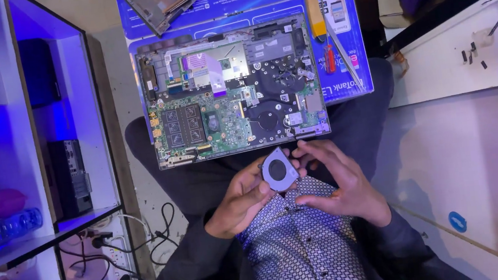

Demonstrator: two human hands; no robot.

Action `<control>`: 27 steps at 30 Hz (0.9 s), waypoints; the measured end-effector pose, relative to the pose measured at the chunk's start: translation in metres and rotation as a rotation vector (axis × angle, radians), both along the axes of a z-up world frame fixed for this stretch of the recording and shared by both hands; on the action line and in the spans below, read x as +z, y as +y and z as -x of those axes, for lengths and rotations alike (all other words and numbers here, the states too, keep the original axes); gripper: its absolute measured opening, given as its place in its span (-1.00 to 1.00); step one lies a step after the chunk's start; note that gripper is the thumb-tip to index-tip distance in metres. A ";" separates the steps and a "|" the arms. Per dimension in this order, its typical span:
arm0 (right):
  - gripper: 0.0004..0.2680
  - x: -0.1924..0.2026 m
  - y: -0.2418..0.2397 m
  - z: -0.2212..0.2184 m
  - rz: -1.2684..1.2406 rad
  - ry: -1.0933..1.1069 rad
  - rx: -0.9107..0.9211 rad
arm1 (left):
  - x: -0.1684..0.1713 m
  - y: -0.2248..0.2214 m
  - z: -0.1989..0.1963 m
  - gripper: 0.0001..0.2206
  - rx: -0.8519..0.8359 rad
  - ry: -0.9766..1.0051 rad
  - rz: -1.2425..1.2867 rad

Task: Installing a cooling fan into a laptop motherboard by positioning it and securing it with screws using a screwdriver.

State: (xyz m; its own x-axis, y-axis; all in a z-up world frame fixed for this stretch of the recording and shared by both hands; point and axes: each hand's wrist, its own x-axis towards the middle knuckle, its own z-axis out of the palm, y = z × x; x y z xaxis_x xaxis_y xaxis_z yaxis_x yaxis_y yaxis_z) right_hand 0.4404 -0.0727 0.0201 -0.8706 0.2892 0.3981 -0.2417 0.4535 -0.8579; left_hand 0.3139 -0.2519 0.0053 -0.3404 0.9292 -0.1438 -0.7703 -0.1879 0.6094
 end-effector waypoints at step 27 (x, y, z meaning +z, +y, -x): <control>-0.58 -0.019 0.001 0.002 -0.084 0.092 -0.089 | -0.022 0.008 -0.006 -0.34 0.314 0.558 -0.066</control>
